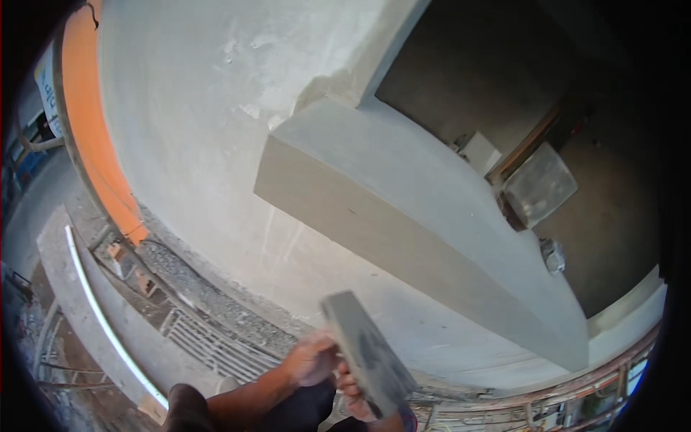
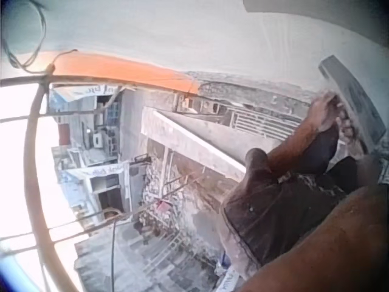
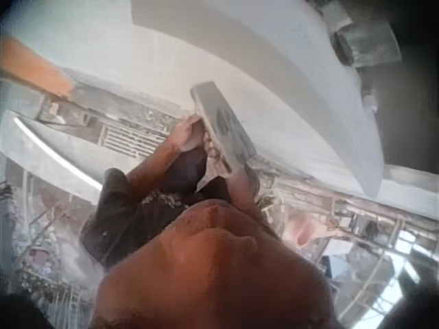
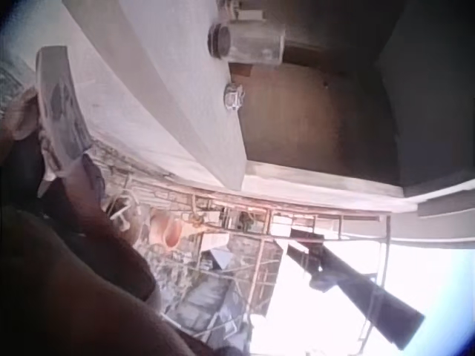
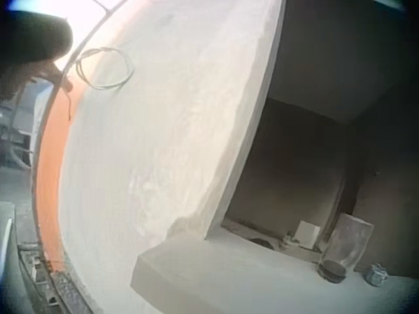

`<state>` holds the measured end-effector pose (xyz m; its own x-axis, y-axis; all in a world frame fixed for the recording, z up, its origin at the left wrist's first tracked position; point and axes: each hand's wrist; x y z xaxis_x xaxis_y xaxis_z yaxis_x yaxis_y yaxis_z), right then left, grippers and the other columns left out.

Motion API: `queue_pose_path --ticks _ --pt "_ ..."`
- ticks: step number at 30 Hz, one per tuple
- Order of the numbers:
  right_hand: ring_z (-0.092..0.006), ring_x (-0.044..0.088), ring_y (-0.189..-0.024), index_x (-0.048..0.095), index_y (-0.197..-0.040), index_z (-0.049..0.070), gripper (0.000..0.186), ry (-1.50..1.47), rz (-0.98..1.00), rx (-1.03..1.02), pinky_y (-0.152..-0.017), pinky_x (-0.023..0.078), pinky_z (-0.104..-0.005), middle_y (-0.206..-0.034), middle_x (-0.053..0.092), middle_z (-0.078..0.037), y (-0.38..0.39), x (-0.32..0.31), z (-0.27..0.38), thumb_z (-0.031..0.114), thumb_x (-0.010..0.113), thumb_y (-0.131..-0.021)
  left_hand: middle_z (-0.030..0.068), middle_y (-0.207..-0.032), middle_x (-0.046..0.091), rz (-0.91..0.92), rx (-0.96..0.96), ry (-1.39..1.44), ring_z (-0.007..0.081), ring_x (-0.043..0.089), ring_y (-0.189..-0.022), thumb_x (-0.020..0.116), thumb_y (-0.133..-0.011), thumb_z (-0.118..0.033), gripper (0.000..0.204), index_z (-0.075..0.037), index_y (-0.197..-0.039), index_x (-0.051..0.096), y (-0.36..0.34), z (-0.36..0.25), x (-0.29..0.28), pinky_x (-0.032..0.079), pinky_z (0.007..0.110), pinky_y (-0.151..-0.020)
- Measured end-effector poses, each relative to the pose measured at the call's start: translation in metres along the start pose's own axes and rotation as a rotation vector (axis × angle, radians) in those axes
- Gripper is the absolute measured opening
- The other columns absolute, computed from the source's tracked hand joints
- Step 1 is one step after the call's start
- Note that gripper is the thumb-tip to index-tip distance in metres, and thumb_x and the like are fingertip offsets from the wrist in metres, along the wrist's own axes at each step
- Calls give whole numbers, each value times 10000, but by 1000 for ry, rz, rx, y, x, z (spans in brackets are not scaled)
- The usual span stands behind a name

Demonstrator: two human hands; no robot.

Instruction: The person smooths and shapes a concrete wall ledge using a float and a trowel, applies mortar along the joint, and brushes down the wall and ledge using a wet paintbrush.

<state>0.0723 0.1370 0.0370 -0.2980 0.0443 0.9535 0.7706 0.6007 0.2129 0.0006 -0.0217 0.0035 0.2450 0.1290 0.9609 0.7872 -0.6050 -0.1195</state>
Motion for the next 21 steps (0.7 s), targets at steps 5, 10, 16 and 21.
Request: queue_pose_path --ticks 5,10,16,21 --pt "-172 628 -795 585 -1119 -37 310 1331 -694 -243 -685 520 -283 -915 653 -103 -8 22 -5 228 574 -958 102 -1209 581 -138 472 -55 236 571 -1130 592 -942 -226 398 -45 -1268 453 0 -62 -26 477 415 -947" --pt "-195 629 -732 632 -1050 15 177 2730 -611 -1192 -661 502 -348 -844 657 -90 -46 84 27 97 612 -895 53 -1078 569 -91 789 -164 104 536 -912 569 -956 -207 374 -25 -1256 440 -33 -89 5 456 282 -805" --pt "-319 637 -709 643 -983 34 256 3335 -370 -1214 -674 518 -377 -848 662 -122 -64 121 112 100 701 -743 54 -1114 538 29 796 -132 84 495 -973 551 -961 -168 435 34 -1307 382 -67 -108 32 408 254 -868" --pt "-228 632 -646 658 -923 44 113 3375 -290 -1100 -633 508 -328 -757 664 -101 -62 119 123 128 647 -848 112 -1282 476 110 812 -13 166 439 -1228 547 -958 -128 533 41 -1400 301 -80 -117 51 328 307 -1042"
Point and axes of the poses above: each hand's wrist, its own y-axis away from the middle knuckle, its own x-axis out of the palm, z = x × y
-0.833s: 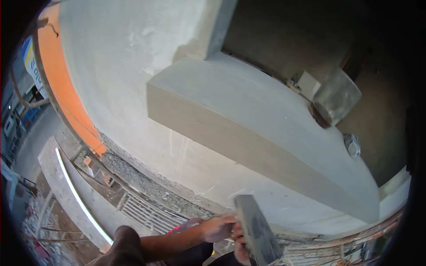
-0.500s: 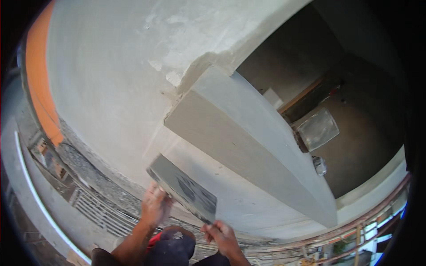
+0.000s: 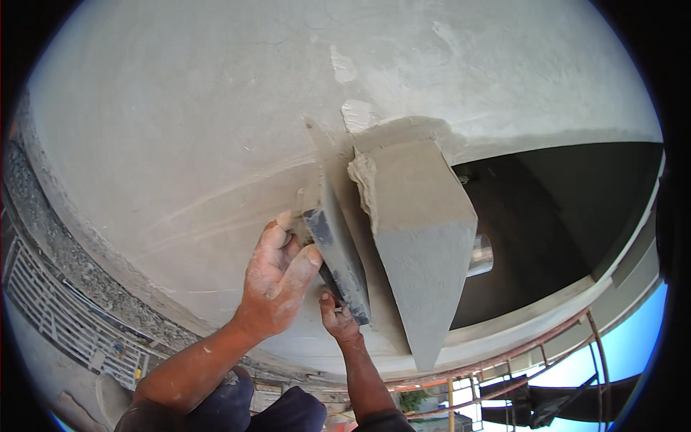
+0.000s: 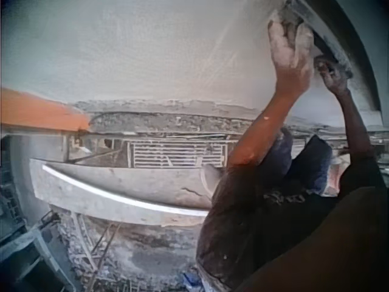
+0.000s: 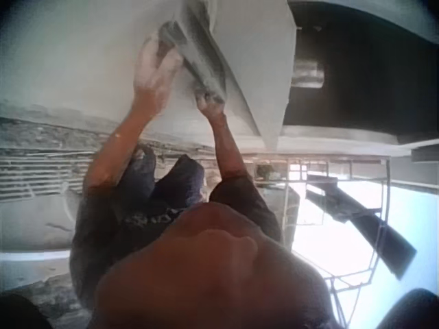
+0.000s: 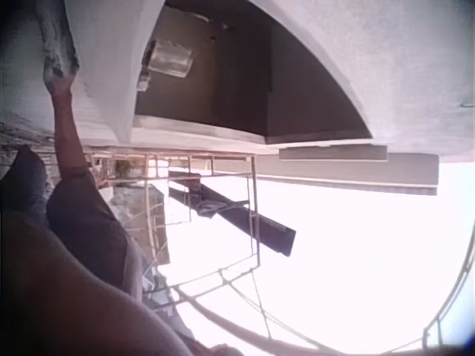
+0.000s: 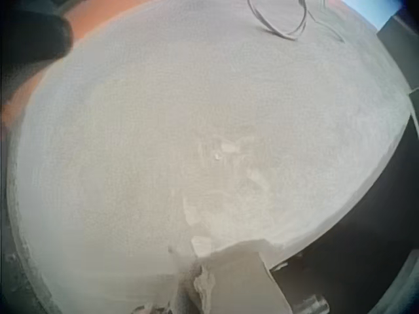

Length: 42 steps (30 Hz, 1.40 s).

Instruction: The person smooths and shapes a concrete wall ledge using a float and a trowel, applies mortar along the joint, and brushes down the wall and ledge using a wet paintbrush.

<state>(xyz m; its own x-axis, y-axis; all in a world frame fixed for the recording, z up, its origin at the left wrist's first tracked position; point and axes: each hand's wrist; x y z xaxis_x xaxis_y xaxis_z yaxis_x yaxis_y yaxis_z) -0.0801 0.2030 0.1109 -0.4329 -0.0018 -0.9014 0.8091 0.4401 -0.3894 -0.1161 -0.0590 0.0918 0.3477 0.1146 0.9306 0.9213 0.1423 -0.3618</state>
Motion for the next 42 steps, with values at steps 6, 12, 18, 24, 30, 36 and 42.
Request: queue_pose_path --ticks 6,12,18,24,30,36,42 --pt "-155 615 -553 638 -842 69 76 74 -92 4 -540 489 -316 -684 631 -69 -12 -6 24 140 665 -843 116 -1282 477 -34 61 91 176 431 -1243 544 -961 -116 525 47 -1399 303 -10 2 8 328 316 -1048" --pt "-92 566 -529 651 -933 50 83 70 -25 -49 -518 469 -234 -736 647 -35 -18 -14 30 83 648 -858 122 -1289 480 -8 90 118 179 452 -1231 548 -965 -116 510 53 -1386 315 -16 8 15 342 308 -1036" --pt "-109 578 -554 653 -936 51 98 55 -49 -30 -547 486 -261 -741 648 -36 -17 -15 30 87 646 -846 126 -1268 501 -9 107 122 174 481 -1200 551 -966 -123 479 56 -1363 353 -22 2 19 367 300 -1015" --pt "-141 597 -634 645 -895 63 85 100 -27 -13 -631 497 -305 -721 643 -32 -7 -9 10 111 659 -826 115 -1191 568 9 60 22 154 560 -1082 552 -964 -123 453 45 -1349 381 -27 -7 18 441 279 -934" --pt "-145 613 -782 654 -908 73 106 274 21 7 -720 489 -290 -786 647 -59 -4 -19 14 169 637 -866 100 -1087 608 22 -147 93 133 579 -1012 566 -946 -130 396 36 -1284 445 -2 29 36 493 261 -861" --pt "-145 605 -840 660 -923 76 127 -92 92 563 -762 480 -281 -802 637 -67 9 -8 19 192 629 -884 74 -1135 515 216 -313 -230 143 583 -980 586 -922 -90 339 7 -1224 465 84 113 45 492 313 -841" --pt "-119 593 -641 659 -932 36 109 -752 -132 688 -645 498 -268 -833 659 -56 25 1 10 131 641 -881 127 -1246 492 44 -214 325 159 512 -1145 545 -944 -67 473 37 -1352 329 41 57 14 457 305 -950"
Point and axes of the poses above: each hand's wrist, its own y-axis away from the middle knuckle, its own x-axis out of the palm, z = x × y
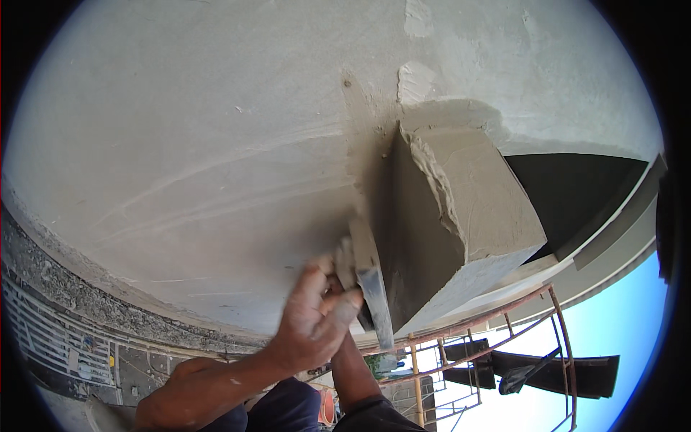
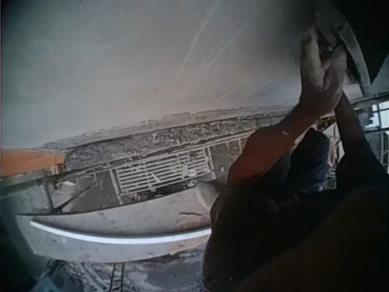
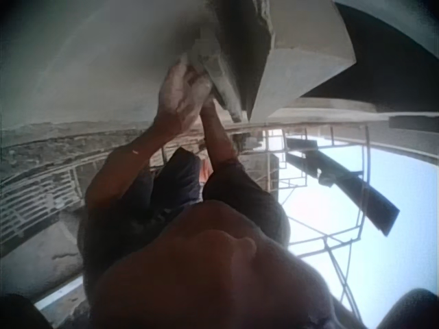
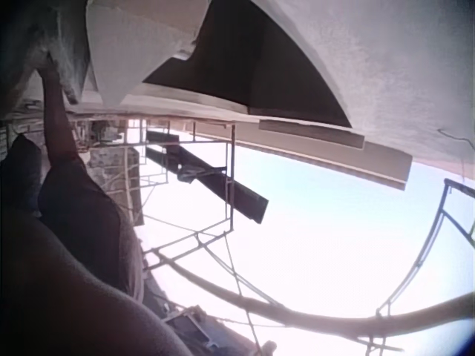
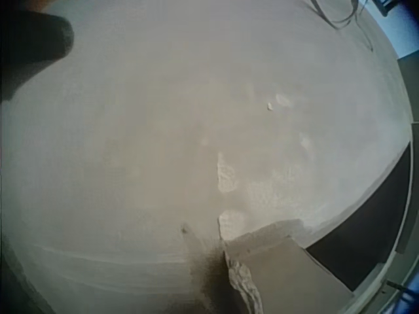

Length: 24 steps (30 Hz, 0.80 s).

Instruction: The person smooths and shapes a concrete wall ledge using a float and a trowel, applies mortar along the joint, and brushes down the wall and ledge using a wet paintbrush.

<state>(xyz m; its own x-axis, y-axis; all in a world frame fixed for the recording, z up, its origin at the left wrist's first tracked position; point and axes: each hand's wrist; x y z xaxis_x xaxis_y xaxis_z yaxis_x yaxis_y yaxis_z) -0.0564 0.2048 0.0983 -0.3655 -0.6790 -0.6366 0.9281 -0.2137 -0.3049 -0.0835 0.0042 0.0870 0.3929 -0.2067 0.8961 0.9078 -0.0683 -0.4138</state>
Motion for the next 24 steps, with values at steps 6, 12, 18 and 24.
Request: queue_pose_path --ticks 6,12,18,24 --pt "-112 585 -587 661 -916 33 98 834 -25 -787 -596 496 -276 -839 671 -63 -11 19 38 120 638 -877 146 -1218 515 -2 260 -345 165 538 -1124 551 -958 -106 470 73 -1348 359 -45 -58 0 464 301 -945" --pt "-120 578 -536 667 -868 49 59 933 -20 -786 -533 481 -279 -709 653 -46 -14 14 35 96 645 -839 161 -1164 548 -11 276 -230 175 553 -1099 558 -955 -116 444 85 -1317 398 -55 -55 10 496 292 -905" --pt "-142 592 -529 668 -860 62 54 909 -77 -803 -531 482 -279 -654 639 -31 -13 16 31 79 641 -817 153 -1190 512 -3 298 -269 180 554 -1101 565 -949 -107 421 77 -1300 423 -58 -48 15 515 295 -900" --pt "-140 588 -520 667 -857 64 48 928 -75 -860 -548 486 -286 -646 632 -23 -13 16 27 81 640 -820 124 -1142 523 35 130 -337 188 587 -1028 609 -914 -82 378 51 -1243 478 -32 32 -3 553 306 -849"
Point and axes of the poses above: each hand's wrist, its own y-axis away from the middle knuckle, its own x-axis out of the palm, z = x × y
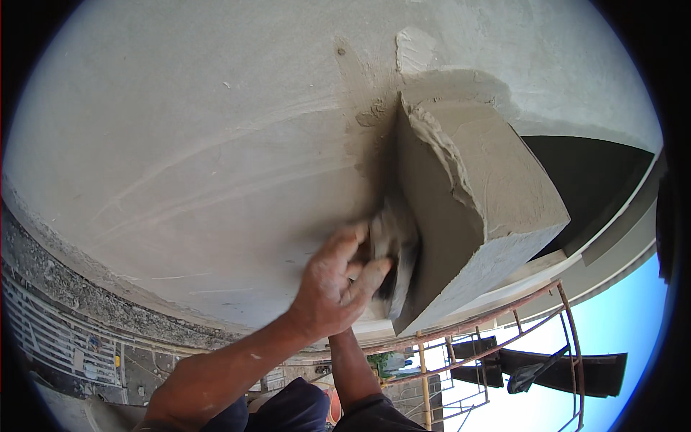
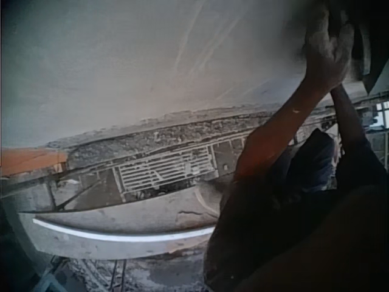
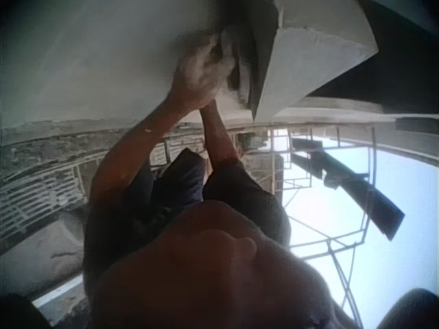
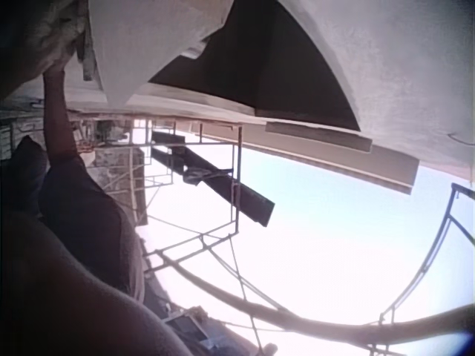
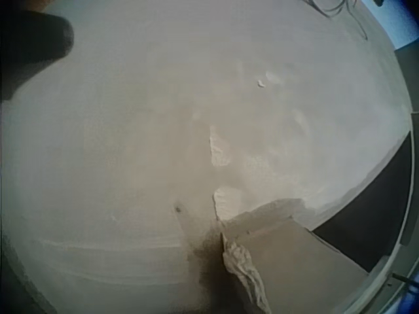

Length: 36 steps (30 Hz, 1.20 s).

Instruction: The person smooths and shapes a concrete wall ledge using a float and a trowel, applies mortar along the joint, and brushes down the wall and ledge using a wet paintbrush.

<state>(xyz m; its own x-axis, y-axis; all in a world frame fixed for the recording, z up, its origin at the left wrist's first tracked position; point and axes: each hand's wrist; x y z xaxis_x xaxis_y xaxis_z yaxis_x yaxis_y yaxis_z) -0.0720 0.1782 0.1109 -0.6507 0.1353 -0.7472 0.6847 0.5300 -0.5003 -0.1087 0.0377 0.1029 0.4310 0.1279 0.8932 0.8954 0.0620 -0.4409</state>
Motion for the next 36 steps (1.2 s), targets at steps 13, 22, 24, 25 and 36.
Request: queue_pose_path --ticks 13,22,24,25,36 --pt "-134 571 -501 667 -849 66 41 341 -62 -329 -565 488 -288 -626 617 -6 1 9 -10 85 640 -825 98 -1171 534 -147 182 120 152 524 -1097 577 -934 -144 487 48 -1336 383 -1 -60 -27 420 298 -941" --pt "-136 567 -591 616 -1013 59 159 -163 95 122 -580 479 -256 -680 590 -5 5 3 6 89 625 -856 105 -1158 579 -80 155 95 110 542 -1041 569 -962 -141 421 54 -1309 432 -37 -94 -22 445 243 -909" --pt "-156 591 -637 615 -1003 58 155 112 48 -120 -615 504 -277 -734 610 -19 42 16 -36 89 623 -851 78 -1129 562 -61 24 125 127 552 -1028 581 -945 -106 385 42 -1284 471 -25 -73 -9 460 263 -910" --pt "-177 616 -682 615 -993 58 150 373 -1 -361 -650 528 -299 -788 630 -33 53 23 -51 89 622 -846 82 -1134 558 -24 -18 37 130 550 -1037 571 -946 -108 408 45 -1305 451 -15 -54 -7 444 267 -920" --pt "-223 645 -745 590 -925 64 130 149 60 -181 -680 552 -362 -873 658 -27 31 27 -1 104 638 -812 96 -1104 554 -145 140 -107 141 568 -986 579 -925 -75 406 74 -1283 457 9 -52 -38 463 261 -858"
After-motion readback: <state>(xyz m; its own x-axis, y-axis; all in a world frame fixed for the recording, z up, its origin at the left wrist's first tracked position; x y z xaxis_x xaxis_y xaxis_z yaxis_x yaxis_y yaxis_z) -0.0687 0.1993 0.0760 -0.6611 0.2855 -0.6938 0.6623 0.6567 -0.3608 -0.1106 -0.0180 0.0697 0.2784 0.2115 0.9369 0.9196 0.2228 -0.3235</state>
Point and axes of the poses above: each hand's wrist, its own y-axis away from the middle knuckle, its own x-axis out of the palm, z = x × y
